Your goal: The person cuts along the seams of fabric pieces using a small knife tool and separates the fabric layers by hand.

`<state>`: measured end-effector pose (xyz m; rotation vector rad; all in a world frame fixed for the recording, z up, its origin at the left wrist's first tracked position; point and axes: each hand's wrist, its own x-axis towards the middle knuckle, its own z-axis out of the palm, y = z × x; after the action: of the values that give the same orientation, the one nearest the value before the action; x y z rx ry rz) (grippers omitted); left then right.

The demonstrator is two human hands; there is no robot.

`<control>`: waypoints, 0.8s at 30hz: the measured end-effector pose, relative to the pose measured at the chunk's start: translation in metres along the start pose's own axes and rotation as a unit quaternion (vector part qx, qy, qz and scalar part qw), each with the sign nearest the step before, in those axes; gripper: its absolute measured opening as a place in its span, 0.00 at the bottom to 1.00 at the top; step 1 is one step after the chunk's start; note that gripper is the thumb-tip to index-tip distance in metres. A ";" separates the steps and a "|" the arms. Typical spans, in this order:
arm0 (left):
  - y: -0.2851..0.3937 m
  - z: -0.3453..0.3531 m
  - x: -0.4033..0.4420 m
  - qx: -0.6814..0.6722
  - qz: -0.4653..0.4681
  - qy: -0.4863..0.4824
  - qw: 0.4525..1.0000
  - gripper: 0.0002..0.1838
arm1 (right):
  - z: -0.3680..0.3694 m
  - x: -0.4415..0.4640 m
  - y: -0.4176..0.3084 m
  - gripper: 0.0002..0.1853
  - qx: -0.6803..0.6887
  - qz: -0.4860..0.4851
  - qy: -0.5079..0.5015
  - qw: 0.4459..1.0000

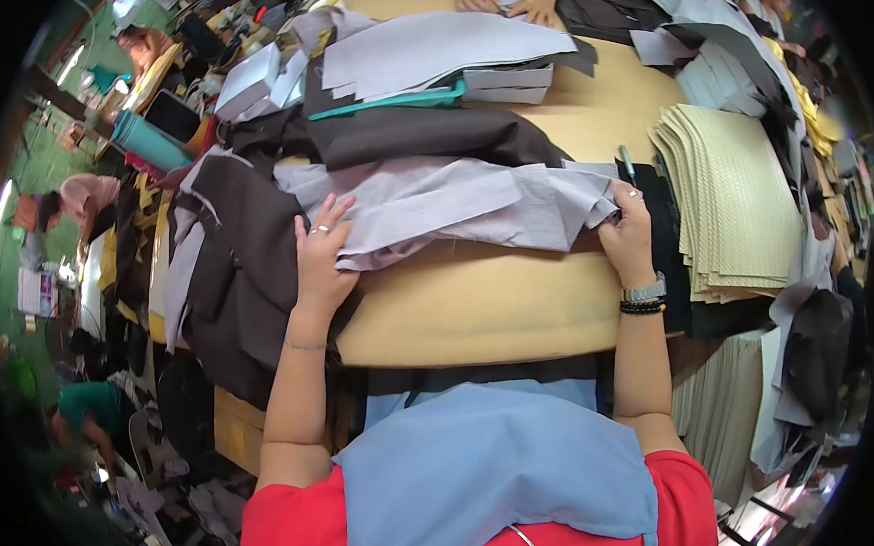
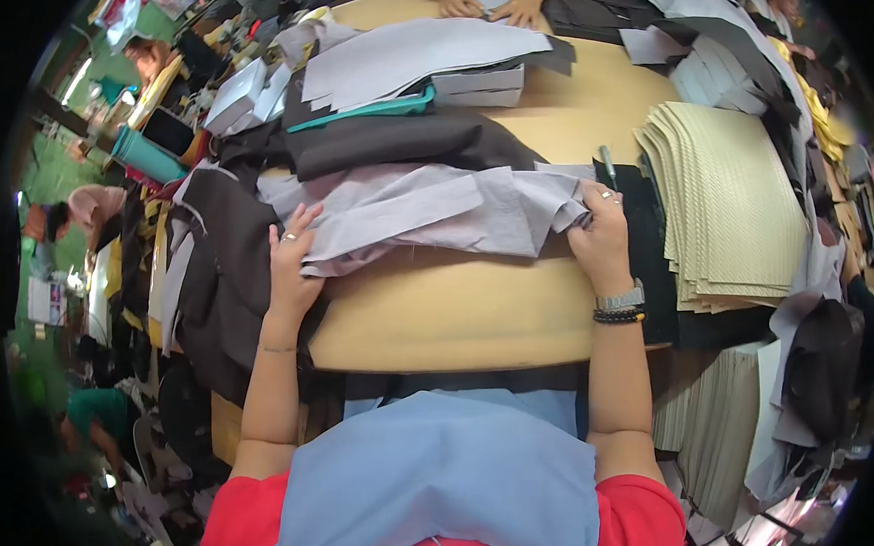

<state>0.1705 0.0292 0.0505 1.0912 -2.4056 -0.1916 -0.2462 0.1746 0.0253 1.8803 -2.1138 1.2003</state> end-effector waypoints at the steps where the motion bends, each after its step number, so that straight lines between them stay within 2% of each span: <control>1: 0.007 -0.007 0.006 -0.073 -0.018 0.027 0.997 0.23 | -0.004 0.001 -0.003 0.22 0.063 0.043 0.010 0.997; 3: 0.013 -0.023 0.011 -0.214 -0.060 0.076 0.972 0.22 | -0.008 0.001 -0.005 0.18 0.191 0.096 0.050 0.976; 4: 0.008 -0.030 0.012 -0.320 -0.087 0.095 0.939 0.19 | -0.009 0.002 -0.004 0.15 0.254 0.106 0.081 0.958; 5: 0.007 -0.042 0.009 -0.376 -0.074 0.113 0.917 0.17 | -0.010 0.004 -0.003 0.13 0.317 0.115 0.111 0.935; 6: 0.010 -0.048 0.010 -0.365 -0.049 0.178 0.913 0.19 | -0.016 0.008 0.000 0.09 0.309 0.094 0.130 0.938; 7: 0.010 -0.071 0.011 -0.441 -0.042 0.142 0.885 0.22 | -0.025 0.015 -0.005 0.08 0.294 0.015 0.138 0.946; 9: -0.032 -0.091 -0.009 -0.222 -0.057 0.157 0.961 0.24 | -0.044 0.027 -0.020 0.09 0.300 -0.024 0.152 0.941; 10: -0.054 -0.103 -0.016 -0.096 -0.068 0.155 0.981 0.25 | -0.054 0.033 -0.026 0.09 0.293 -0.042 0.157 0.942; 11: -0.076 -0.120 -0.019 -0.013 -0.079 0.155 0.985 0.26 | -0.065 0.038 -0.031 0.09 0.252 -0.066 0.150 0.954; 13: -0.104 -0.154 -0.022 0.088 -0.098 0.153 0.979 0.27 | -0.082 0.049 -0.037 0.08 0.257 -0.110 0.144 0.949; 16: -0.127 -0.210 -0.013 0.148 -0.126 0.152 0.969 0.29 | -0.102 0.059 -0.065 0.08 0.351 -0.101 0.148 0.919; 18: -0.124 -0.246 -0.001 0.160 -0.133 0.149 0.967 0.30 | -0.115 0.058 -0.082 0.05 0.390 -0.046 0.139 0.909; 21: -0.113 -0.273 0.026 0.169 -0.136 0.112 0.970 0.33 | -0.111 0.075 -0.089 0.06 0.422 -0.053 0.046 0.904; 22: -0.115 -0.274 0.043 0.176 -0.141 0.084 0.971 0.33 | -0.105 0.079 -0.103 0.07 0.476 0.021 0.037 0.878; 23: -0.121 -0.264 0.061 0.183 -0.147 0.049 0.971 0.34 | -0.104 0.088 -0.093 0.09 0.397 0.044 -0.079 0.913; 24: -0.129 -0.252 0.079 0.192 -0.155 0.010 0.969 0.35 | -0.090 0.096 -0.088 0.11 0.385 0.072 -0.101 0.915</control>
<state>0.3354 -0.0976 0.2583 1.6341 -2.2964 0.1915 -0.2326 0.1530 0.1811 2.2128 -2.0719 2.2145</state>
